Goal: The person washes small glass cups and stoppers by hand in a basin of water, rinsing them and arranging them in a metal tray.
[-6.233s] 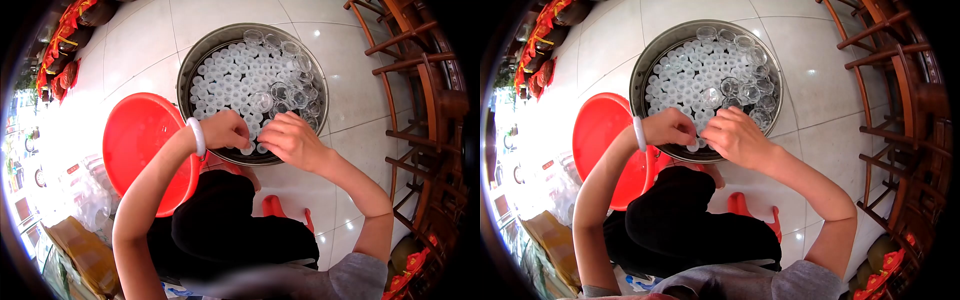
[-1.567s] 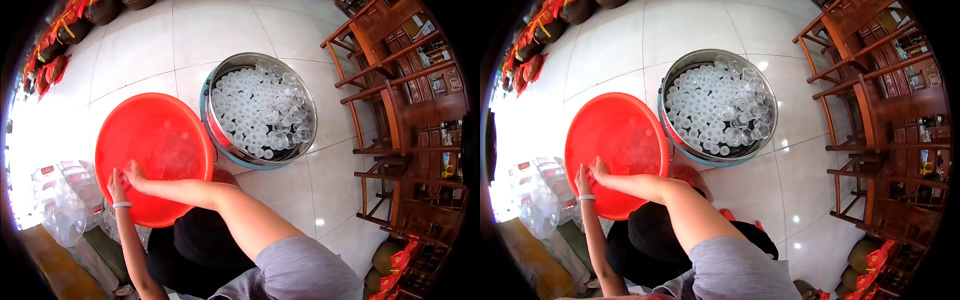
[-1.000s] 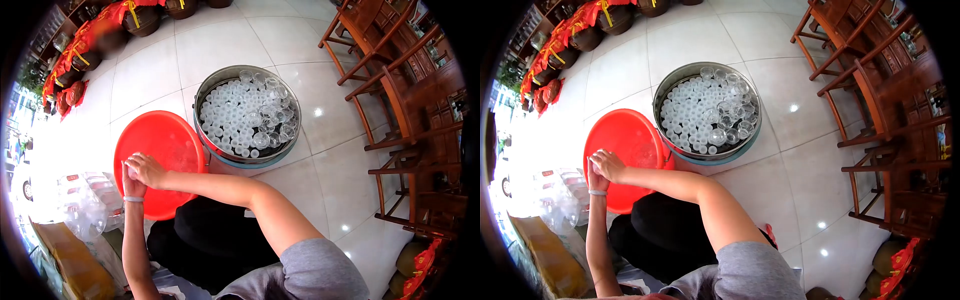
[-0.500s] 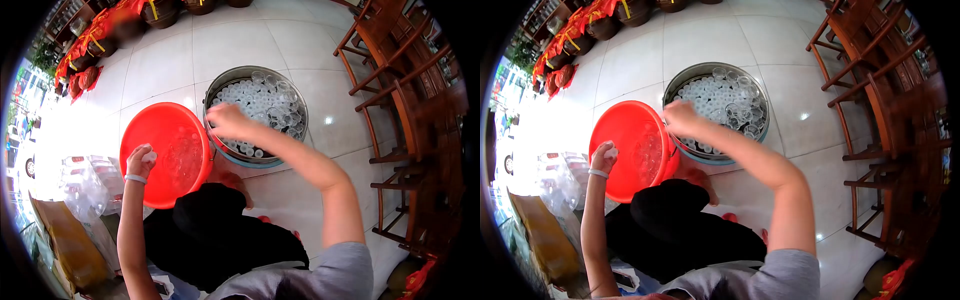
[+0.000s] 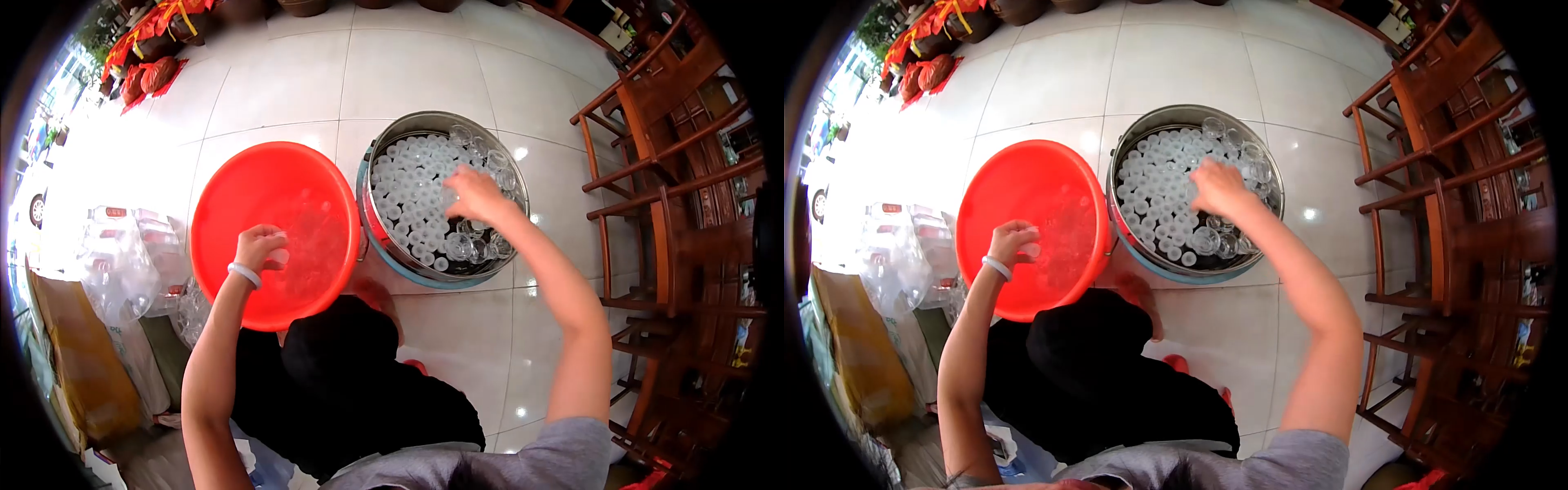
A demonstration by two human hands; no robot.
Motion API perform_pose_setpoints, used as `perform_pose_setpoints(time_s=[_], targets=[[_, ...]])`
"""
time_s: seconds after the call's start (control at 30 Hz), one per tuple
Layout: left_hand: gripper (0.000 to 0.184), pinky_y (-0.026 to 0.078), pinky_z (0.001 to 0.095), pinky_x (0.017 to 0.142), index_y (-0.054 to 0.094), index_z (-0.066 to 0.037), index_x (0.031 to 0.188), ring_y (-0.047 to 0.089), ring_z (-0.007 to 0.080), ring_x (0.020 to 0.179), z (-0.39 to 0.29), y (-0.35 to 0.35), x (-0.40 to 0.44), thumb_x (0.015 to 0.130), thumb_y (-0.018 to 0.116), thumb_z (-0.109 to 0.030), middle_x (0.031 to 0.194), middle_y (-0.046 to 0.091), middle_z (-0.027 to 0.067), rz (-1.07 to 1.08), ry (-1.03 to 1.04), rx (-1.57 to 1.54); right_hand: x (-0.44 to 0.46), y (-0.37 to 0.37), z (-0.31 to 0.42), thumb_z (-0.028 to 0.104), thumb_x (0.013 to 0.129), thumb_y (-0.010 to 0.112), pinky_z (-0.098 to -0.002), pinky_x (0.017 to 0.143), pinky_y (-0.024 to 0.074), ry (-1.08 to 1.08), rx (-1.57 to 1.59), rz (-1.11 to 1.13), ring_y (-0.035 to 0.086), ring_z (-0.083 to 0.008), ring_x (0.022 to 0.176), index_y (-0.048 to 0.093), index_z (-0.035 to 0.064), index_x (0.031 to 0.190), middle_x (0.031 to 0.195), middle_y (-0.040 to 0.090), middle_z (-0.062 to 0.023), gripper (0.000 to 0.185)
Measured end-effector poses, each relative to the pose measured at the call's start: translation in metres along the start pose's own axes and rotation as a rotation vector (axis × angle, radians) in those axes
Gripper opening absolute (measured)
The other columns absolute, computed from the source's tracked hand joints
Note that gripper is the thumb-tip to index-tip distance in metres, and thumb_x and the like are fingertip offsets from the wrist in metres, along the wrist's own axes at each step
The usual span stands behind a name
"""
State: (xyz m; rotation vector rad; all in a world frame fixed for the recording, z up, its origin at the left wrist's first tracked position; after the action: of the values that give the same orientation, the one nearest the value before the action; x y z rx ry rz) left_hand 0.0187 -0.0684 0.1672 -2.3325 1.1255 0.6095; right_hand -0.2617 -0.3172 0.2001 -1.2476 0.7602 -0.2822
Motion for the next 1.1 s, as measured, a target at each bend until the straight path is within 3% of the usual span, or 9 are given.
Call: perform_pose_setpoints(time_s=[0.23,0.47,0.77,0.83,0.9,0.97,1.0,1.03,1.1], targets=[[0.016,0.051,0.0285,0.042,0.059,-0.001,0.083,0.059,0.0145,0.058,0.003,0.0,0.004,0.071,0.066,-0.008,0.071,0.058,0.0051,0.065,-0.029,-0.012,0.064,-0.027,-0.043,0.027,0.066,0.07,-0.0407,0.084,0.0431,0.102,0.231,-0.501,0.05,-0.0252,0.105,0.055,0.009,0.114,0.111,0.054,-0.0091,0.053],[0.014,0.048,0.0268,0.041,0.056,-0.002,0.084,0.059,0.0141,0.054,0.004,-0.003,0.003,0.074,0.064,-0.007,0.07,0.059,0.0053,0.087,-0.047,-0.04,0.097,-0.009,-0.046,0.027,0.069,0.07,-0.0398,0.088,0.0364,0.188,0.046,-0.614,0.048,-0.0216,0.108,0.055,0.011,0.113,0.114,0.055,-0.0044,0.049],[0.017,0.05,0.027,0.042,0.057,0.0,0.087,0.059,0.0141,0.055,0.002,0.007,0.002,0.073,0.064,-0.008,0.072,0.058,0.0055,0.138,-0.061,-0.046,0.103,-0.009,-0.041,0.028,0.069,0.07,-0.0401,0.083,0.0365,0.17,-0.06,-0.734,0.05,-0.0222,0.1,0.059,0.0107,0.103,0.101,0.056,-0.0034,0.039],[0.017,0.047,0.0252,0.04,0.057,-0.001,0.088,0.059,0.0136,0.055,-0.002,0.012,-0.001,0.076,0.063,-0.01,0.073,0.059,0.0054,0.16,-0.084,-0.1,0.085,-0.026,-0.023,0.027,0.069,0.07,-0.0397,0.083,0.0363,0.171,-0.035,-0.919,0.05,-0.0202,0.099,0.06,0.0098,0.095,0.101,0.055,-0.0043,0.033],[0.015,0.044,0.024,0.038,0.057,-0.002,0.088,0.059,0.0142,0.054,-0.004,0.015,0.0,0.078,0.061,-0.012,0.072,0.059,0.0055,0.208,-0.072,-0.132,0.066,-0.042,0.018,0.024,0.069,0.071,-0.0373,0.078,0.0398,-0.093,0.226,-1.005,0.053,-0.0196,0.092,0.06,0.0087,0.089,0.097,0.056,-0.006,0.028],[0.014,0.042,0.0228,0.037,0.057,-0.003,0.088,0.06,0.0148,0.054,-0.007,0.019,-0.002,0.079,0.06,-0.014,0.071,0.059,0.0055,0.258,-0.065,-0.162,0.044,-0.042,0.08,0.013,0.068,0.069,-0.0321,0.068,0.0465,-0.346,0.818,-0.697,0.057,-0.0225,0.081,0.059,0.005,0.089,0.089,0.057,-0.0092,0.025],[0.016,0.04,0.0219,0.035,0.057,-0.003,0.089,0.059,0.0148,0.053,-0.01,0.023,-0.005,0.081,0.059,-0.016,0.071,0.059,0.0059,0.329,-0.056,-0.182,0.025,-0.041,0.118,0.013,0.069,0.067,-0.0335,0.072,0.048,-0.431,1.052,-0.439,0.058,-0.024,0.087,0.059,0.0035,0.094,0.092,0.057,-0.0107,0.028],[0.019,0.037,0.021,0.033,0.056,-0.003,0.091,0.059,0.0148,0.052,-0.014,0.028,-0.007,0.082,0.058,-0.019,0.072,0.059,0.0062,0.398,-0.043,-0.202,0.013,-0.036,0.151,0.013,0.071,0.067,-0.0315,0.068,0.0484,-0.636,0.857,-0.538,0.058,-0.0229,0.079,0.057,0.0027,0.102,0.097,0.056,-0.0119,0.034],[0.022,0.034,0.0201,0.033,0.056,-0.002,0.092,0.057,0.0142,0.051,-0.016,0.034,-0.011,0.082,0.059,-0.021,0.071,0.059,0.0068,0.467,-0.052,-0.247,0.013,-0.002,0.191,0.015,0.072,0.066,-0.036,0.074,0.0483,-0.606,0.741,-0.403,0.058,-0.0308,0.088,0.052,0.0013,0.109,0.104,0.052,-0.0154,0.042]])
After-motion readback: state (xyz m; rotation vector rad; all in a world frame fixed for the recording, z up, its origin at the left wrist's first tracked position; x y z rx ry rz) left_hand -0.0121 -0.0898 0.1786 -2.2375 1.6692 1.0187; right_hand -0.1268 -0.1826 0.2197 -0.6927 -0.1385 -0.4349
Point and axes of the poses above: each hand's wrist, its own x-axis towards the middle knuckle, its own y-axis out of the palm, z = x × y, the point moved 5 cm from there along x, towards the middle knuckle
